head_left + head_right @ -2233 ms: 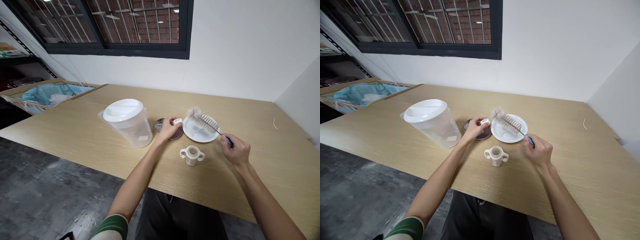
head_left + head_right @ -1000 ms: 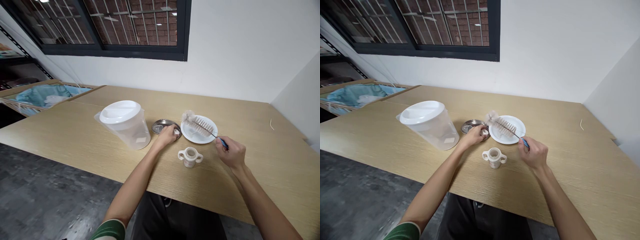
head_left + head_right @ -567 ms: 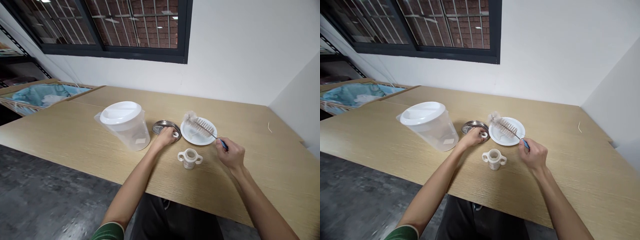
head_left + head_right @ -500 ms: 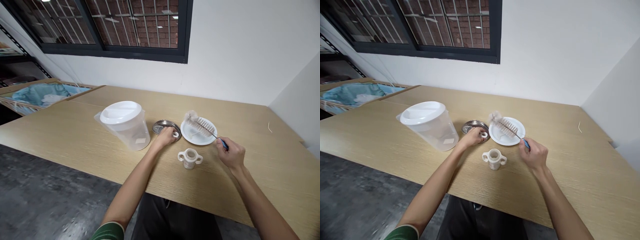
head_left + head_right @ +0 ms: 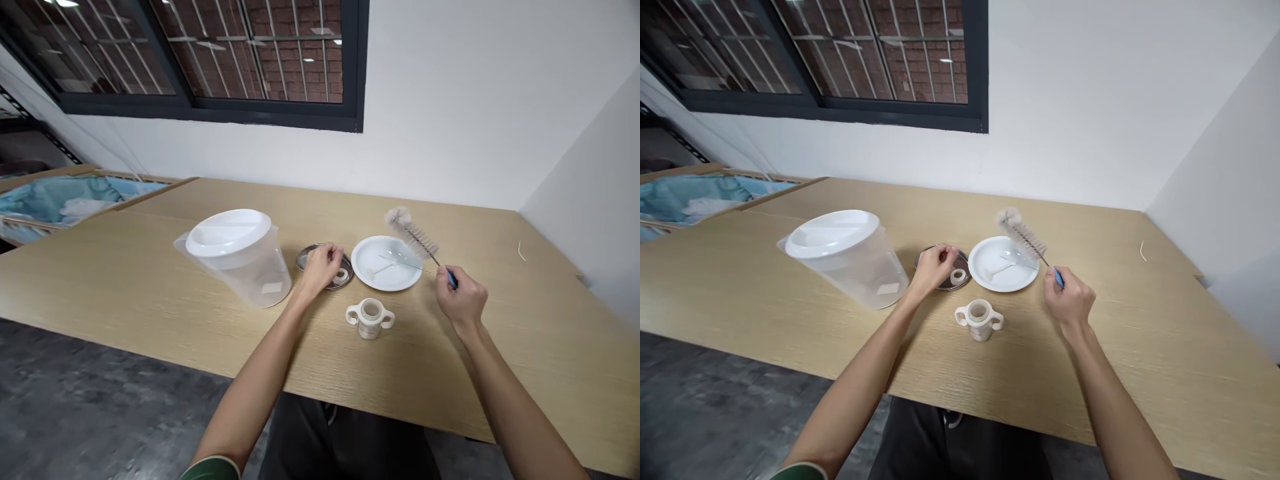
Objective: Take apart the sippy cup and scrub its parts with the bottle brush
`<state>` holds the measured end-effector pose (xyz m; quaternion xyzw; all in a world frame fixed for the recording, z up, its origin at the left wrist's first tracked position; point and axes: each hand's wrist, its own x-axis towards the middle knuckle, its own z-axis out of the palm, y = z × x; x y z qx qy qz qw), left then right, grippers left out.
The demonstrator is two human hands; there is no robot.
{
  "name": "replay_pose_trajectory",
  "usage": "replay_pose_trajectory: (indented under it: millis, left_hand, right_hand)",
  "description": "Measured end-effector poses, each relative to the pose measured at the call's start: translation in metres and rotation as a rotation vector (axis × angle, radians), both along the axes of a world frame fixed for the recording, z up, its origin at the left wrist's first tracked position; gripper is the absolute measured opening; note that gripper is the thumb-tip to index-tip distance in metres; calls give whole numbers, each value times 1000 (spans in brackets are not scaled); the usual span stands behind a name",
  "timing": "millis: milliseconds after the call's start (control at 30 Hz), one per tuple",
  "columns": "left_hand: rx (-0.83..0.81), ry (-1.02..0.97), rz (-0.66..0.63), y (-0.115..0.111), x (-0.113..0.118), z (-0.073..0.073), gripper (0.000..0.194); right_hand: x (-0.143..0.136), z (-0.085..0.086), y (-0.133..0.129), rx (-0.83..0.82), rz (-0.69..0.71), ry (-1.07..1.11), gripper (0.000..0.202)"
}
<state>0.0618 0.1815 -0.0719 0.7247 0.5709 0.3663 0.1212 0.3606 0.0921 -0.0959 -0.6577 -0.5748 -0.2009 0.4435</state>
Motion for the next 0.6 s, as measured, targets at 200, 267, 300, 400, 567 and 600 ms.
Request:
replay_pose_trajectory:
  millis: [200, 267, 300, 400, 567, 600]
  left_hand:
    - [124, 35, 24, 1, 5, -5, 46]
    - [163, 38, -4, 2, 6, -8, 46]
    - [178, 39, -12, 2, 7, -9, 46]
    - [197, 35, -21, 3, 8, -12, 45]
    - [169, -14, -57, 5, 10, -12, 42]
    - [156, -23, -68, 5, 12, -12, 41]
  right_hand:
    - [23, 1, 14, -593, -242, 113, 45]
    - [27, -2, 15, -743, -248, 115, 47]
    - [27, -4, 15, -777, -238, 114, 47]
    - [25, -9, 13, -800, -178, 106, 41]
    - [16, -1, 10, -757, -94, 95, 34]
    - [14, 2, 10, -694, -74, 97, 35]
